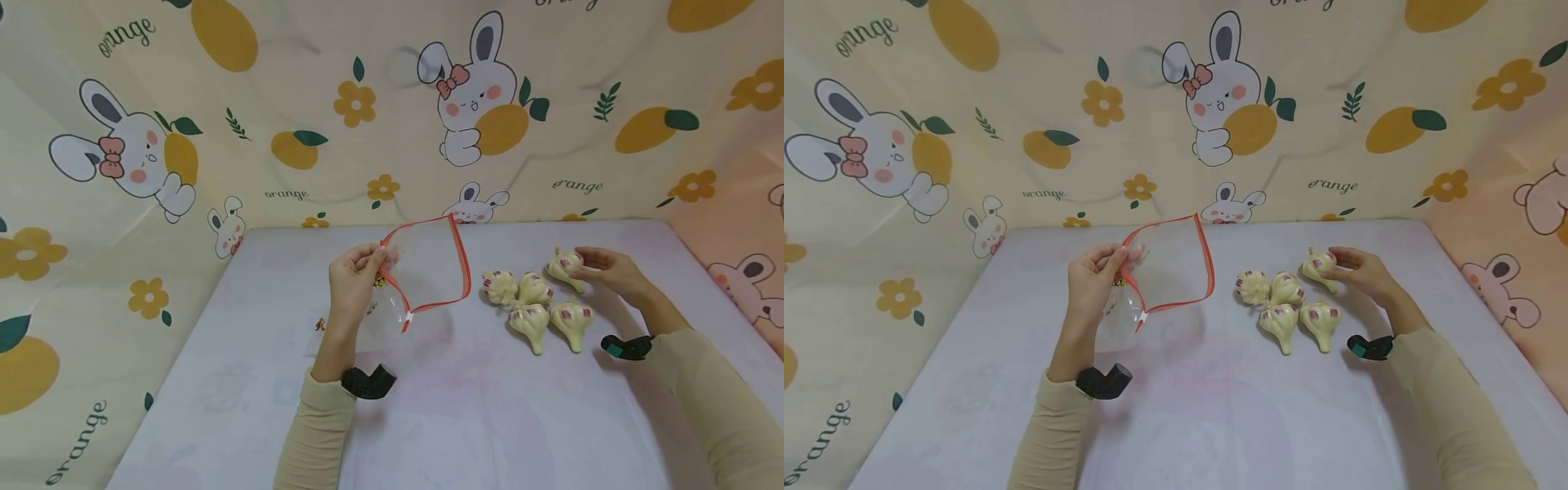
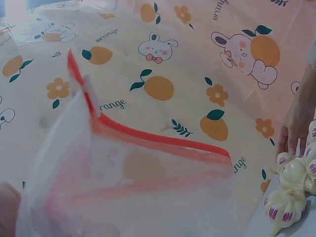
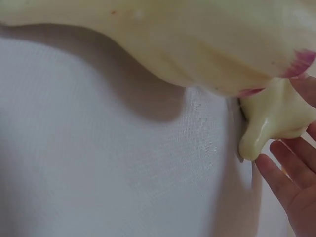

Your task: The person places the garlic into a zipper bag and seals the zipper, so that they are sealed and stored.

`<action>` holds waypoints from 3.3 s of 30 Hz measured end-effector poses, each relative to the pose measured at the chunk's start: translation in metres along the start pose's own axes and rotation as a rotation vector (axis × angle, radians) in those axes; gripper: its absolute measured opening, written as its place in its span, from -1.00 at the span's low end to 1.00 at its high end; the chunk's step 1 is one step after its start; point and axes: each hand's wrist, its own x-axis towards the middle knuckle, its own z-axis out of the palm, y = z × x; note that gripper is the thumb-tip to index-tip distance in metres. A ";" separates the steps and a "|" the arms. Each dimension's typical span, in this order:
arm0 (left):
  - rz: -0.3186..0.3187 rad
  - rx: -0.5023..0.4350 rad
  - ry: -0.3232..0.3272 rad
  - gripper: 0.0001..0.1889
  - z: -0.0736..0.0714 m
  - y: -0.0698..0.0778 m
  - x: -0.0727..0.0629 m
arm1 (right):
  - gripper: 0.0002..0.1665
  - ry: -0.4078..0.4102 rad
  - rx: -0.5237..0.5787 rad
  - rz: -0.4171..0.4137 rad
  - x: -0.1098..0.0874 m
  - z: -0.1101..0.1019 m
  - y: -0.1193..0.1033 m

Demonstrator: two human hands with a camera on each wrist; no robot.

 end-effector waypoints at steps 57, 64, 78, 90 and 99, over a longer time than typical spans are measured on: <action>-0.018 0.029 -0.045 -0.75 0.004 -0.006 0.000 | -0.14 0.141 0.156 -0.113 -0.016 0.001 -0.026; -0.022 0.028 -0.052 -0.76 0.004 -0.007 0.001 | -0.15 0.133 0.136 -0.106 -0.021 0.002 -0.036; -0.017 0.027 -0.049 -0.78 0.005 -0.007 0.002 | -0.19 0.131 0.161 -0.138 -0.034 0.007 -0.052; -0.032 0.044 -0.041 -0.76 0.005 -0.004 0.002 | -0.49 0.152 0.307 -0.244 -0.044 0.016 -0.060; -0.028 0.062 -0.027 -0.78 0.005 -0.006 0.003 | -0.42 0.143 0.297 -0.254 -0.048 0.022 -0.069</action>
